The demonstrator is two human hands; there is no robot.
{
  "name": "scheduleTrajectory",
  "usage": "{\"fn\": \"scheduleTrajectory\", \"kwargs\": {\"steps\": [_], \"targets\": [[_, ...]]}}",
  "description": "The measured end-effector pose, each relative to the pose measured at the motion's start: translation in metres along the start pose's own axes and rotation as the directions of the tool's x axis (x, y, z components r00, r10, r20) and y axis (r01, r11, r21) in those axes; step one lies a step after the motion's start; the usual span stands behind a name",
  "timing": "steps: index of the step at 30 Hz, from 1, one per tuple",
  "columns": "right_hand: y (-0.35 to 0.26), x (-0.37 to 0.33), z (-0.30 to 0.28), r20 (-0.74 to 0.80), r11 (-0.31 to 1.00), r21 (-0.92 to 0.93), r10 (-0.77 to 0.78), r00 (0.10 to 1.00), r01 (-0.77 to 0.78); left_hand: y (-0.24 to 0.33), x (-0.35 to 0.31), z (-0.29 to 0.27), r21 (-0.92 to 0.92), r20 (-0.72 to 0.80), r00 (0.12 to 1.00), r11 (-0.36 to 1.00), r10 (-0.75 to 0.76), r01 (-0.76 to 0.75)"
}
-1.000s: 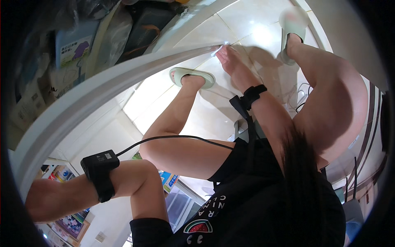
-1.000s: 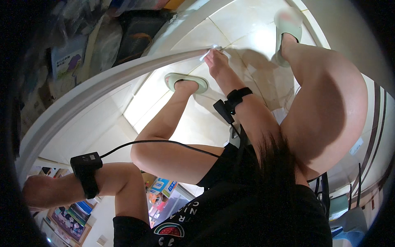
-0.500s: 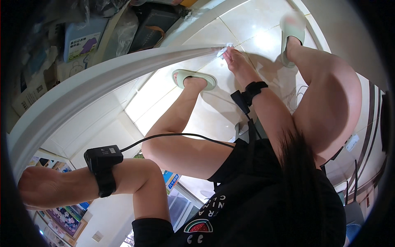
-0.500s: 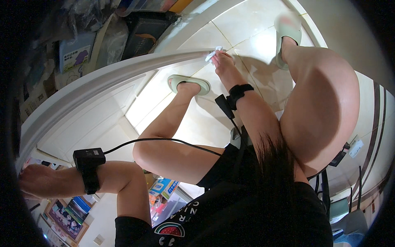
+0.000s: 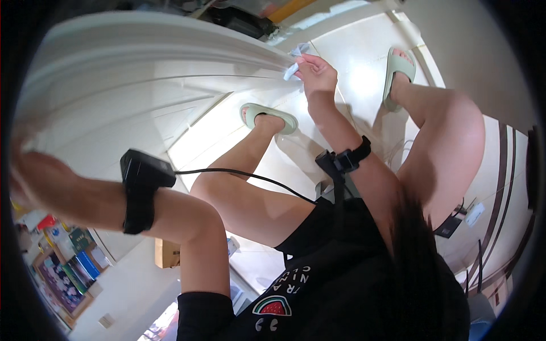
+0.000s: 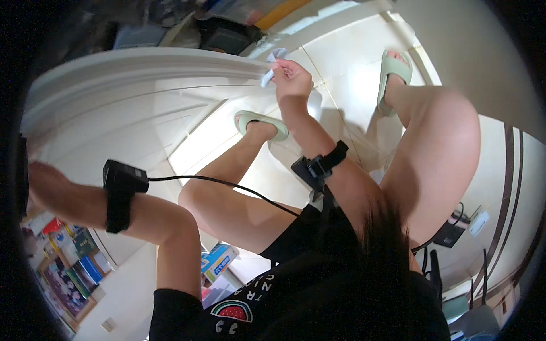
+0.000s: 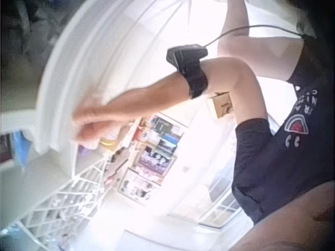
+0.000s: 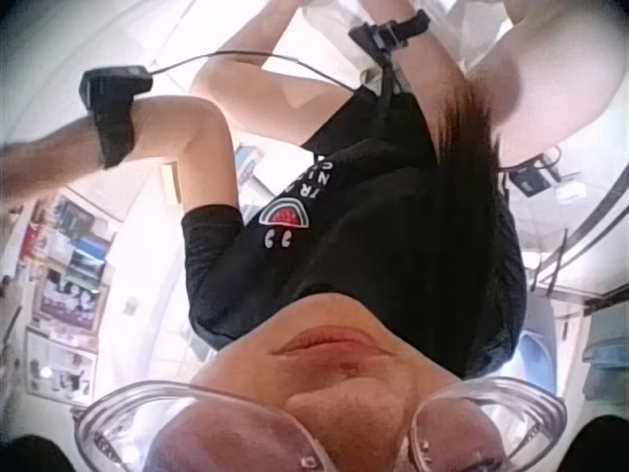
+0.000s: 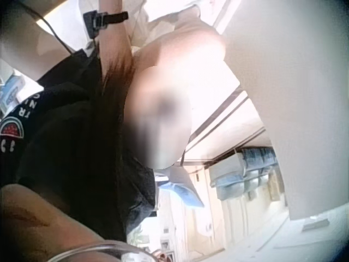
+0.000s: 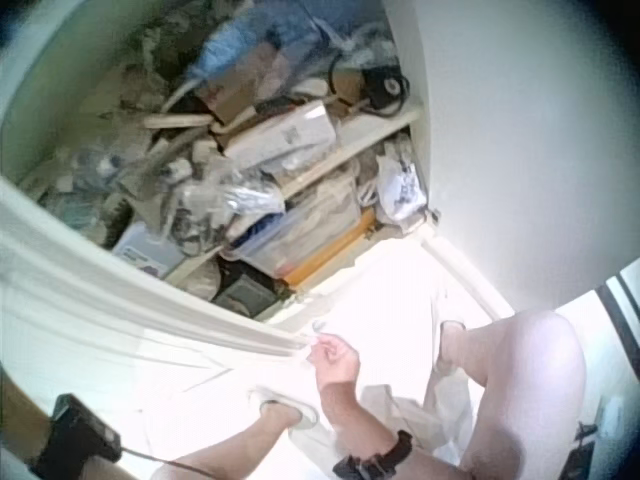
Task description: Cleaning the hinges, edges, and surface of a cabinet door using a wipe.
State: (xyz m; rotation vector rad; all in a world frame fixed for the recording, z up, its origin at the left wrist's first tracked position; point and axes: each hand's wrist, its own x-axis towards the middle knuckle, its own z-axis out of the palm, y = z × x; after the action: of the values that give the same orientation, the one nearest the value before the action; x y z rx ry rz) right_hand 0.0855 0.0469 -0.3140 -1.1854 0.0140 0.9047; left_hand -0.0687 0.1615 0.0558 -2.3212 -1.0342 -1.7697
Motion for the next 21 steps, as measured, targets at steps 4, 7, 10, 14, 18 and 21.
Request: {"fn": "scheduleTrajectory", "kwargs": {"steps": [4,7,10,14,18,21], "targets": [[-0.078,-0.036,0.047,0.112,0.967,0.232,-0.136,0.984,0.107,0.002,0.005,0.022,-0.093,0.106,0.972,0.975,0.211,-0.201],[-0.135,-0.060,0.072,0.252,0.924,0.339,-0.271,0.929,0.177,0.012,-0.001,0.028,-0.001,0.135,0.974,0.983,0.183,-0.184],[-0.183,-0.069,0.089,0.464,0.874,0.487,-0.251,0.849,-0.008,0.015,-0.005,0.034,-0.206,0.244,0.965,0.977,0.097,-0.046],[-0.249,-0.103,0.087,0.746,0.640,0.645,-0.406,0.529,-0.419,0.025,0.000,0.022,0.076,0.142,0.919,0.922,0.367,-0.379],[-0.277,-0.132,0.045,0.785,0.712,0.559,-0.291,0.547,-0.425,0.045,0.000,0.019,0.098,0.242,0.914,0.929,0.327,-0.358],[-0.286,-0.148,0.018,0.754,0.779,0.549,-0.306,0.581,-0.302,0.037,0.001,0.005,0.133,0.265,0.920,0.934,0.288,-0.331]]}}
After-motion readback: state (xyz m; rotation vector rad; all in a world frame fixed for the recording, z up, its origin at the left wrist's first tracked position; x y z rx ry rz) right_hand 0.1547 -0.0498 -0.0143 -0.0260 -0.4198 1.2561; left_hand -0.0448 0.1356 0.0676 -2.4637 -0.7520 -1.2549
